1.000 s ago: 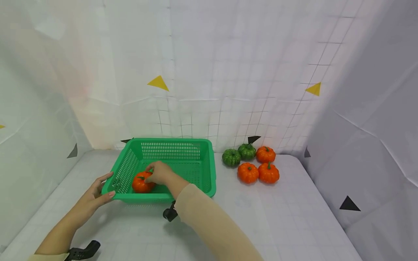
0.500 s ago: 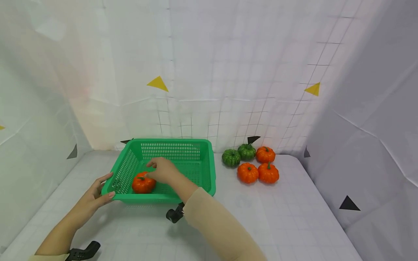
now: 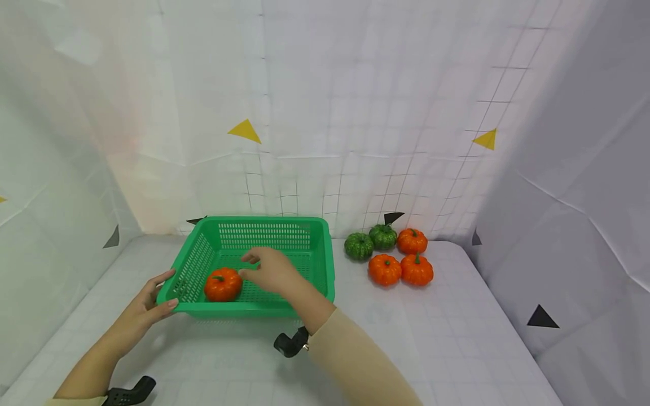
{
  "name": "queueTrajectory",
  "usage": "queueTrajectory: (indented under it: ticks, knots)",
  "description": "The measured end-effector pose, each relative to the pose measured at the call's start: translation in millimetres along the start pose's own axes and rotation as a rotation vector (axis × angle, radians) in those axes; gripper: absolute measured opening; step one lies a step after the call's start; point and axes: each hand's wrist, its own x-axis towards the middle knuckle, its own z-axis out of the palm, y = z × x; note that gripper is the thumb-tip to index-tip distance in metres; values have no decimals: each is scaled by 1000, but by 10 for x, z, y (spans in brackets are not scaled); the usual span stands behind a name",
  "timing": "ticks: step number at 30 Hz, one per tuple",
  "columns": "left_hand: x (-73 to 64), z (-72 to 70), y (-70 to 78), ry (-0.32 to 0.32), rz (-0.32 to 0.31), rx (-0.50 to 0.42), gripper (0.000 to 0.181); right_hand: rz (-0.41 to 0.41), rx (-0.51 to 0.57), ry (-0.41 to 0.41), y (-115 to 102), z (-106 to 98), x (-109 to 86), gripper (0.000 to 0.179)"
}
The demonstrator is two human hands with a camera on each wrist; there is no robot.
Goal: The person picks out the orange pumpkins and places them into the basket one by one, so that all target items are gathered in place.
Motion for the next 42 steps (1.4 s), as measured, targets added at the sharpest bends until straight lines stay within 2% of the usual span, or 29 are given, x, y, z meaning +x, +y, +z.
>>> queueTrajectory:
  ticks: [11,18,24,35,42]
  knots:
    - [4,33,0,0,-5,-26,76,-33,21,16,92,-180,-294,31]
    - [4,28,-34,1,-7,-24,76,-19,35,26,126,-282,-466,31]
    - [5,16,-17,-5,-8,-14,77,-20,5,45,188,-389,-581,31]
    - [3,18,-27,11,-13,-20,77,24,-13,137,416,-645,-800,28]
    - [-6,17,-7,11,-15,-12,77,12,6,181,532,-825,-950,33]
